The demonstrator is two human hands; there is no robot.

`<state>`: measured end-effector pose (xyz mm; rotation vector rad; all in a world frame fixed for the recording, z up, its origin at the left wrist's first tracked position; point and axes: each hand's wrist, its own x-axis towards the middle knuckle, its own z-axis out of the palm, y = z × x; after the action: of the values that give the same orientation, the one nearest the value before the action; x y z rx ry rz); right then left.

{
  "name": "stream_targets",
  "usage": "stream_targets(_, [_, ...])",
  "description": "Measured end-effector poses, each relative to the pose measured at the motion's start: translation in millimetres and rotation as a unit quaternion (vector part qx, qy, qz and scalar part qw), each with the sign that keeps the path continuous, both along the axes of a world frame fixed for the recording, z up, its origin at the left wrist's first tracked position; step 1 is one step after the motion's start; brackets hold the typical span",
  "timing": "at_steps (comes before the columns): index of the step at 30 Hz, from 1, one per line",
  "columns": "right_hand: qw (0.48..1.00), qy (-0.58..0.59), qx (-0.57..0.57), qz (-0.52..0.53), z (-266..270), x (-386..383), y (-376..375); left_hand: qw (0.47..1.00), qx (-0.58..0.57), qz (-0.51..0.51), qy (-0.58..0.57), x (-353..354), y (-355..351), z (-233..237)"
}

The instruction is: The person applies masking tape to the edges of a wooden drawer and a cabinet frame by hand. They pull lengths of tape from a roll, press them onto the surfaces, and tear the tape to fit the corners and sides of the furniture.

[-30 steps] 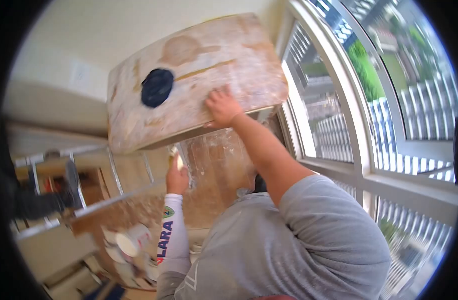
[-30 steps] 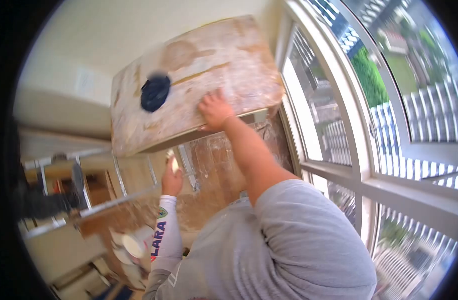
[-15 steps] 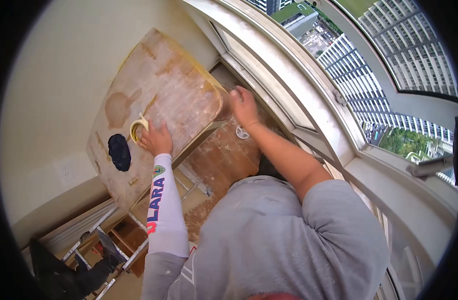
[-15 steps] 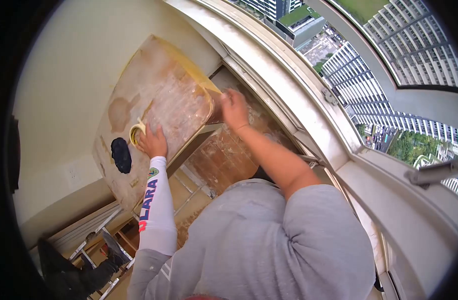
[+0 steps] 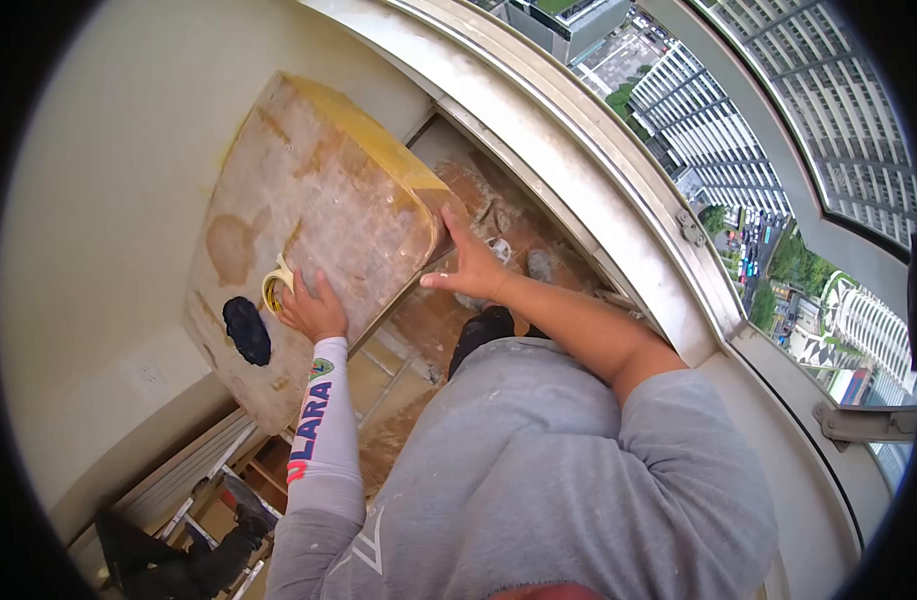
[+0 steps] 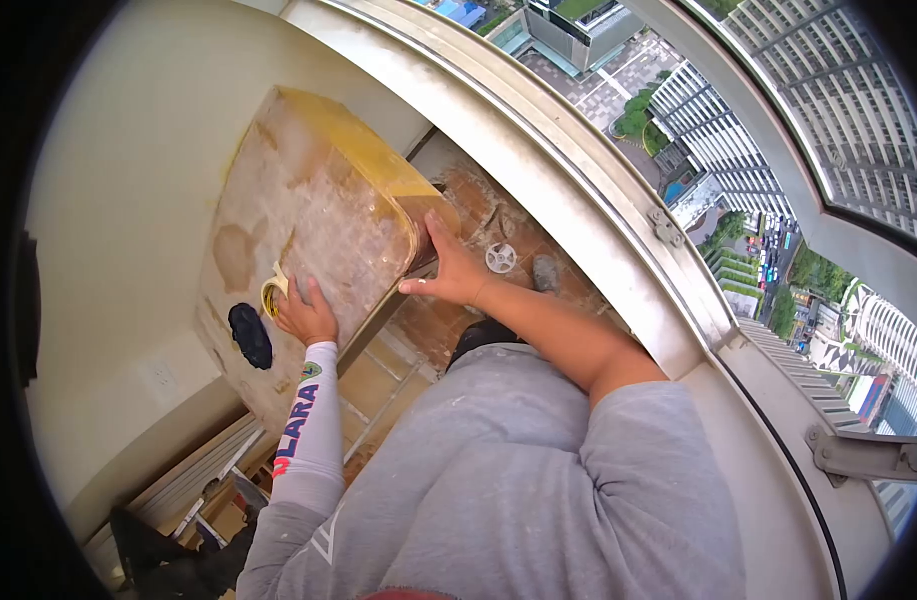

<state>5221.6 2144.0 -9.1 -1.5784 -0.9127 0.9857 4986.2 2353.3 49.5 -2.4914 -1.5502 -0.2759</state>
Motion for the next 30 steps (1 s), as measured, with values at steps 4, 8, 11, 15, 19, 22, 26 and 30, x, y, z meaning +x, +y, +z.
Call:
stream_targets(4, [0.997, -0.056, 0.007, -0.054, 7, -23, -3, 1.0, 0.003, -0.005, 0.001, 1, -1, 0])
stream_targets(8, [0.996, -0.062, 0.009, -0.071, 5, -30, -3, 1.0, 0.009, -0.011, -0.002, 0, 0, 0])
stream_targets(11, [0.995, -0.061, 0.003, -0.083, 3, -32, -1, 1.0, 0.007, -0.008, -0.006, 1, -1, 0])
stream_targets(15, [0.994, -0.012, -0.018, -0.107, 7, -36, 6, 1.0, 0.005, -0.005, -0.006, -1, 0, -2])
stream_targets(19, [0.993, -0.014, -0.009, -0.118, 5, -39, 9, 1.0, -0.003, -0.002, -0.008, 0, -1, 0])
stream_targets(22, [0.991, -0.027, 0.002, -0.133, 3, -42, 10, 1.0, -0.006, -0.001, -0.01, 0, -1, 1])
stream_targets(26, [0.991, -0.02, -0.001, -0.132, 4, -43, 10, 1.0, -0.001, -0.008, -0.016, 0, -1, 1])
stream_targets(30, [0.992, -0.016, -0.004, -0.126, 6, -41, 10, 0.999, 0.022, -0.02, -0.012, -3, 1, -3])
